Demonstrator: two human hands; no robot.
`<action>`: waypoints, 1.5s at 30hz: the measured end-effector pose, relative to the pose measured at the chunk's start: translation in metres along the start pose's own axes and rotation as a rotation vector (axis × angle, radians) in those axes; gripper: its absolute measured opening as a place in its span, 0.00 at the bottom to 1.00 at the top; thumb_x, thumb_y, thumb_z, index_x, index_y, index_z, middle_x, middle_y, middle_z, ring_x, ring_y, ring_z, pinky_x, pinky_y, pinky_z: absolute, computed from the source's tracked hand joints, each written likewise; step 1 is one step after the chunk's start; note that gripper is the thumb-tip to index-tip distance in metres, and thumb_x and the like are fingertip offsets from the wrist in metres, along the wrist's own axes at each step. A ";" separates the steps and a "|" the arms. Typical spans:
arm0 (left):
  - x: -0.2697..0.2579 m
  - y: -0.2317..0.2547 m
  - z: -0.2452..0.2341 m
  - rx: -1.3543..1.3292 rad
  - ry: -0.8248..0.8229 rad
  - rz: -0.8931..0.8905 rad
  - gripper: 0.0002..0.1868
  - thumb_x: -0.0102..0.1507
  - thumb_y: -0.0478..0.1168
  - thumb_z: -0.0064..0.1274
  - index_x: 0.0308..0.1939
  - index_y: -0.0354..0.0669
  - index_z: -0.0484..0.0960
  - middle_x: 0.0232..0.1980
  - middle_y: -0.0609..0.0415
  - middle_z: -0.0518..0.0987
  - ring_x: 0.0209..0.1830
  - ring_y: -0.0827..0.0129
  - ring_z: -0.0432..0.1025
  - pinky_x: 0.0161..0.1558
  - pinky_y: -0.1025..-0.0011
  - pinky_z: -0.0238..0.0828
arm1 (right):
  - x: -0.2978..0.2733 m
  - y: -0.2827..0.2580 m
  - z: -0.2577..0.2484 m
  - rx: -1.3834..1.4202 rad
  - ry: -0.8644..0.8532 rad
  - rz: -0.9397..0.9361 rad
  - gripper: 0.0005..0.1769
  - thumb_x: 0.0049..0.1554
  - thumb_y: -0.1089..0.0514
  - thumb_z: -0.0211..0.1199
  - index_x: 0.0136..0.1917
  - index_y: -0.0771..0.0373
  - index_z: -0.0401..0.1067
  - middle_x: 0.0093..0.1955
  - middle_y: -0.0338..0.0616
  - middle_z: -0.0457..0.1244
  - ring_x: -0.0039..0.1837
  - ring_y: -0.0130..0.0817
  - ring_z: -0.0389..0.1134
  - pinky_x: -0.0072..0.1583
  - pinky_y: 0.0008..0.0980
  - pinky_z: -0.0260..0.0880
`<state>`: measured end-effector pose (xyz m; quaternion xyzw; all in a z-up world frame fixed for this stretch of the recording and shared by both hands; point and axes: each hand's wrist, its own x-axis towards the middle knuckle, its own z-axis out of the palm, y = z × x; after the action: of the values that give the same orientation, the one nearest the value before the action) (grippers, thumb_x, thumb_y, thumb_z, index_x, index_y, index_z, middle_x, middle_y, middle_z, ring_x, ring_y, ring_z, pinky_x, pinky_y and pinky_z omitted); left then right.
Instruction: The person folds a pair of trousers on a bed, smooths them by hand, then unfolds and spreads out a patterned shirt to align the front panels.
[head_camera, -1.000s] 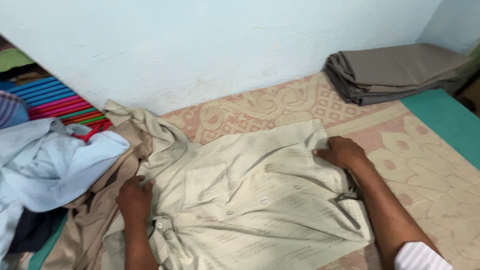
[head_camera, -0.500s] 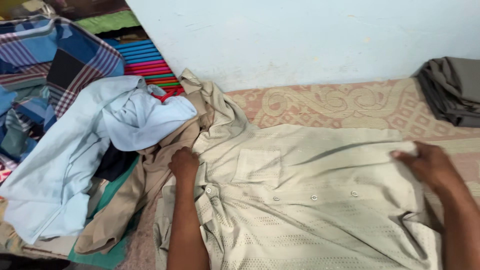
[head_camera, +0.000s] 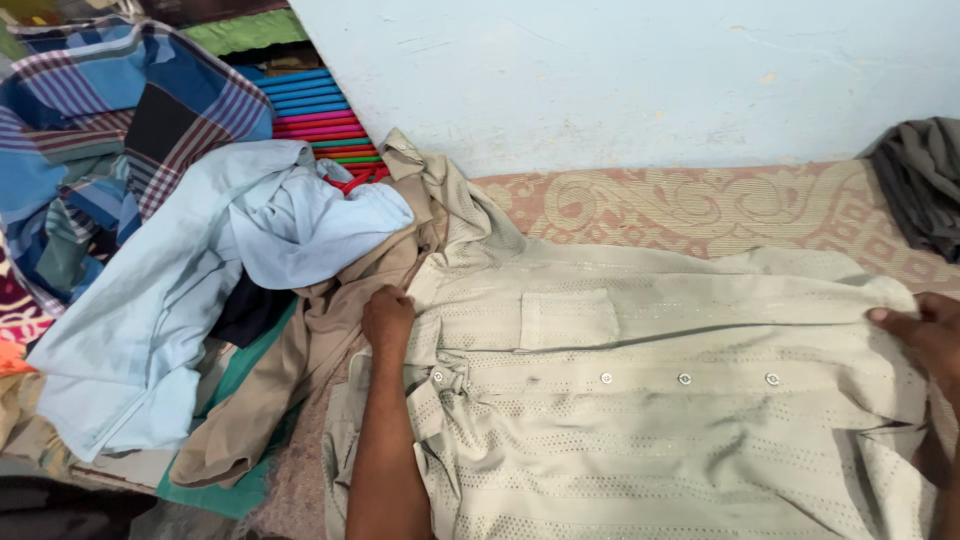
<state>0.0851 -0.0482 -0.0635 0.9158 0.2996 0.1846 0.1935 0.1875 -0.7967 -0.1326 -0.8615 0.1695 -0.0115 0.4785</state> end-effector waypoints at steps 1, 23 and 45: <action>0.004 -0.003 -0.001 -0.171 0.003 -0.009 0.07 0.61 0.40 0.60 0.40 0.41 0.85 0.40 0.45 0.85 0.42 0.53 0.80 0.47 0.58 0.74 | 0.002 -0.001 0.001 0.204 -0.026 -0.070 0.21 0.61 0.57 0.72 0.55 0.77 0.69 0.45 0.66 0.69 0.42 0.49 0.72 0.45 0.46 0.75; 0.015 -0.027 -0.041 -1.170 -0.260 -0.022 0.12 0.61 0.26 0.57 0.49 0.33 0.87 0.43 0.53 0.84 0.38 0.74 0.75 0.44 0.77 0.72 | -0.076 -0.079 -0.038 0.360 -0.127 -0.245 0.09 0.68 0.67 0.58 0.59 0.72 0.76 0.47 0.51 0.71 0.44 0.34 0.69 0.47 0.34 0.72; -0.062 -0.031 -0.108 -0.262 -0.381 0.028 0.20 0.61 0.44 0.59 0.54 0.37 0.85 0.50 0.38 0.86 0.50 0.55 0.80 0.54 0.62 0.72 | -0.083 -0.075 -0.069 0.469 -0.206 -0.405 0.09 0.66 0.58 0.63 0.52 0.68 0.74 0.45 0.39 0.68 0.46 0.26 0.65 0.48 0.28 0.67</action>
<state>-0.0254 -0.0373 0.0003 0.9053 0.2183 0.0482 0.3611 0.1176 -0.7913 -0.0209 -0.7407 -0.0620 -0.0578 0.6665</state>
